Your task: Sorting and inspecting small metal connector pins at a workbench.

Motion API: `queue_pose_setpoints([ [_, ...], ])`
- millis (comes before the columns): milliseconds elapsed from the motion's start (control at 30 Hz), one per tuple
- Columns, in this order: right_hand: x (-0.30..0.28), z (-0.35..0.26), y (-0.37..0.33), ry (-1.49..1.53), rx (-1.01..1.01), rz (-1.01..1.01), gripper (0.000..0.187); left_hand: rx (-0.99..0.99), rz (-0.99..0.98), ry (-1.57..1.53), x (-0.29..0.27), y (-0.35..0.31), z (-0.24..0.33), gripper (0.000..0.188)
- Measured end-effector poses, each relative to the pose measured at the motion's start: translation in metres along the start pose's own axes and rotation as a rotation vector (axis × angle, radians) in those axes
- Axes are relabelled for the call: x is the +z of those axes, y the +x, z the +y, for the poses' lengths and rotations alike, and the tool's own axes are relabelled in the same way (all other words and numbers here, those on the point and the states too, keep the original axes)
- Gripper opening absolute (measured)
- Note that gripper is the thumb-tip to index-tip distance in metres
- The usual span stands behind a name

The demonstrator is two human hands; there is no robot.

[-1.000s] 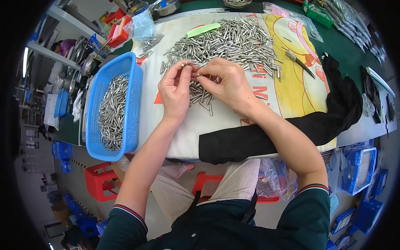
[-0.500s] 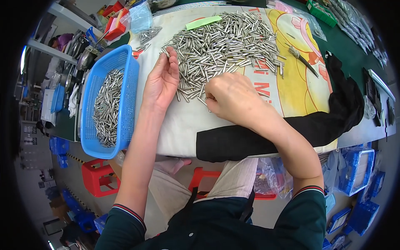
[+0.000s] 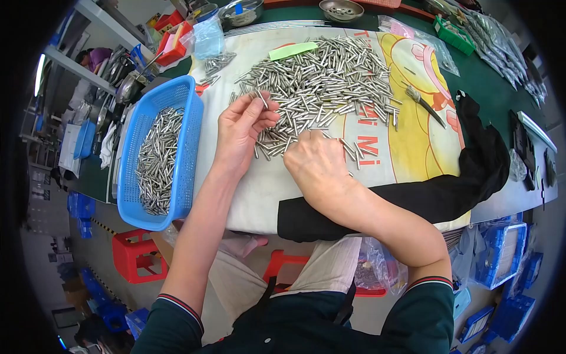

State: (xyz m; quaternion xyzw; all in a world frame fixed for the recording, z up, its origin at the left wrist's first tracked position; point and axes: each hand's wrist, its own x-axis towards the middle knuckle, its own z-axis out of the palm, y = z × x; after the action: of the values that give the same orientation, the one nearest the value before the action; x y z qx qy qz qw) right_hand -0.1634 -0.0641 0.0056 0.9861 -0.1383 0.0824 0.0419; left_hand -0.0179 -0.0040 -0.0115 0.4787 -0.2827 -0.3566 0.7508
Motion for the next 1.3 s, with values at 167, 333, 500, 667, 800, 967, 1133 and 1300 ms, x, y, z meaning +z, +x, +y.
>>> queue_pose_setpoints([
  [167, 0.005, 0.012, 0.003, 0.104, -0.019, 0.101, 0.002, 0.023, -0.004, 0.114, 0.004, -0.005, 0.0, 0.017],
  [333, 0.008, 0.034, 0.011, 0.472, 0.003, 0.223, 0.006, 0.028, 0.004, 0.152, 0.006, -0.006, -0.002, 0.016],
  [500, -0.018, 0.048, 0.012, 0.55, 0.032, 0.184, 0.009, 0.084, 0.028, 0.165, 0.002, -0.001, 0.0, 0.016],
  [667, -0.018, 0.055, 0.011, 0.458, 0.037, 0.134, 0.009, 0.097, -0.001, 0.183, 0.0, 0.001, -0.003, 0.021],
  [800, -0.012, 0.046, 0.005, 0.373, -0.077, 0.058, 0.006, 0.106, 0.007, 0.209, -0.001, -0.001, -0.002, 0.021],
  [967, -0.014, 0.035, 0.004, 0.375, -0.314, 0.15, 0.006, 0.125, 0.008, 0.2, 0.0, -0.001, -0.004, 0.018],
  [1133, -0.008, 0.024, 0.002, 0.494, 0.023, 0.02, 0.007, 0.13, 0.03, 0.193, 0.001, -0.002, -0.002, 0.015],
  [1300, 0.004, 0.02, 0.001, 0.37, 0.04, 0.007, 0.007, 0.133, -0.017, 0.28, -0.001, -0.002, -0.005, 0.021],
])
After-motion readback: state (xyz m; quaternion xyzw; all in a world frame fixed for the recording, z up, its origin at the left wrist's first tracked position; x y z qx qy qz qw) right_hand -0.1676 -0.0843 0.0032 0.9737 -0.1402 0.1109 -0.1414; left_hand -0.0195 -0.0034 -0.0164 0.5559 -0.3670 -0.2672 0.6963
